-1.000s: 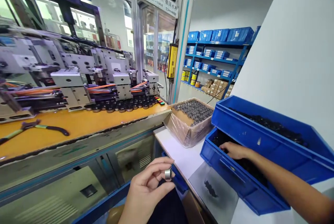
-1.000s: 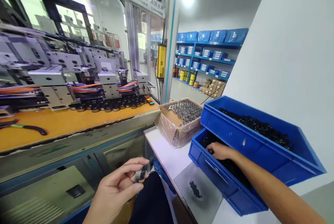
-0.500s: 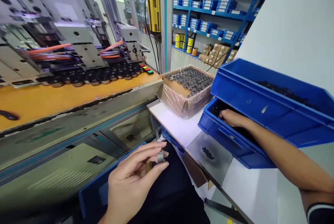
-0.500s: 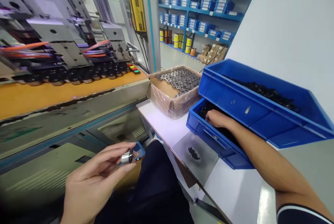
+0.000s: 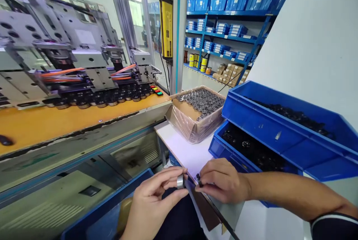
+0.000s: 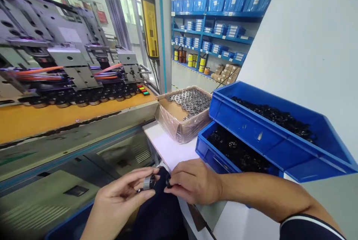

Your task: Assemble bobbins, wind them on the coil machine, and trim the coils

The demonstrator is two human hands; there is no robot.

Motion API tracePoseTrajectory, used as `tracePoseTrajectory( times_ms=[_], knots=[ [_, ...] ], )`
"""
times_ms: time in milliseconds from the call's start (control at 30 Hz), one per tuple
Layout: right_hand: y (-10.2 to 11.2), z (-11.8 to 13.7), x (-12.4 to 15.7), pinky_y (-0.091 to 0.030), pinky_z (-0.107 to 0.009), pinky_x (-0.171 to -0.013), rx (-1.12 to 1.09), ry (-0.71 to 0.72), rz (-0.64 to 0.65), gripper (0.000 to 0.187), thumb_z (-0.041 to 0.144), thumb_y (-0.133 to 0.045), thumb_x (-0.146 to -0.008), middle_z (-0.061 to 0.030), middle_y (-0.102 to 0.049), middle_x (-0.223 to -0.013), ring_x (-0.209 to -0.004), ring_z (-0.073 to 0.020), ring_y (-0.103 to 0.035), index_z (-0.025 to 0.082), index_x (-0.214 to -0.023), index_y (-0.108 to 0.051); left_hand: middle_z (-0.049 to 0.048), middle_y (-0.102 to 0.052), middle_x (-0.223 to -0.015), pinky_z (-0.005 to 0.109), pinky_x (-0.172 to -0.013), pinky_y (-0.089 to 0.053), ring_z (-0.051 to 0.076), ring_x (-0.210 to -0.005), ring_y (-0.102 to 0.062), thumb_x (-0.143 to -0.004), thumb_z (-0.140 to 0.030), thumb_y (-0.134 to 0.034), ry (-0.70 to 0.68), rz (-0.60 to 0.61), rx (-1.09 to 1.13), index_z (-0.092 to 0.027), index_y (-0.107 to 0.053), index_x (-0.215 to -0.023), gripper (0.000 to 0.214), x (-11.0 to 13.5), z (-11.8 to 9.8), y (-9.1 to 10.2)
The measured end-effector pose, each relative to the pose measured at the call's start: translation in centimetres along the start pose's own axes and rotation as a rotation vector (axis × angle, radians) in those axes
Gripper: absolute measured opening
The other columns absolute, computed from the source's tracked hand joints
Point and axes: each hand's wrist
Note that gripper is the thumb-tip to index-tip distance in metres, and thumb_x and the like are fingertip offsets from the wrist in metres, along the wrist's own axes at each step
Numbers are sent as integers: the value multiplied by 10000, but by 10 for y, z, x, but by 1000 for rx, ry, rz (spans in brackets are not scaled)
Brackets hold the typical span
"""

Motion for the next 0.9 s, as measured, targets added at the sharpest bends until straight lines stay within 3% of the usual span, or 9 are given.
tracePoseTrajectory(
  times_ms=[233, 400, 567, 700, 900],
  knots=[
    [5, -11, 7, -521, -220, -621, 63, 70, -21, 164, 186, -523, -981, -58, -660, -752, -664, -114, -605, 116, -854, -600, -14, -820, -887, 183, -742, -614, 174, -749, -783, -674, -63, -815, 128, 136, 119, -327, -800, -993, 414, -8, 11, -24],
    [7, -8, 7, -539, -210, -652, 94, 81, -19, 139, 155, -506, -979, -61, -683, -799, -701, -110, -624, 103, -906, -612, -14, -820, -875, 161, -716, -610, 165, -725, -782, -610, -50, -831, 114, 21, 31, -304, -813, -915, 397, -9, 3, -30],
    [8, -8, 8, -565, -217, -698, 91, 40, -61, 156, 209, -616, -939, -83, -680, -889, -800, -126, -651, 83, -1030, -606, -11, -819, -820, 181, -710, -618, 156, -695, -767, -570, -263, -918, 201, -152, 44, -284, -813, -876, 324, 3, -1, -35],
    [8, -10, 8, -561, -204, -694, 102, 62, -30, 154, 215, -603, -950, -91, -654, -908, -797, -116, -639, 83, -1027, -619, -13, -815, -796, 161, -701, -605, 141, -689, -759, -538, -374, -934, 263, -178, 40, -285, -811, -871, 366, 7, -4, -38],
    [9, -7, 7, -568, -216, -683, 109, 85, -27, 183, 239, -572, -970, -99, -654, -918, -802, -123, -629, 77, -1039, -619, 7, -815, -807, 177, -723, -605, 151, -715, -762, -513, -379, -945, 325, -175, 96, -261, -811, -854, 384, 8, -5, -36]
  ],
)
Point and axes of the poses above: each hand's wrist, its own x-axis away from the middle knuckle, its own y-axis out of the back of the hand, z = x × y
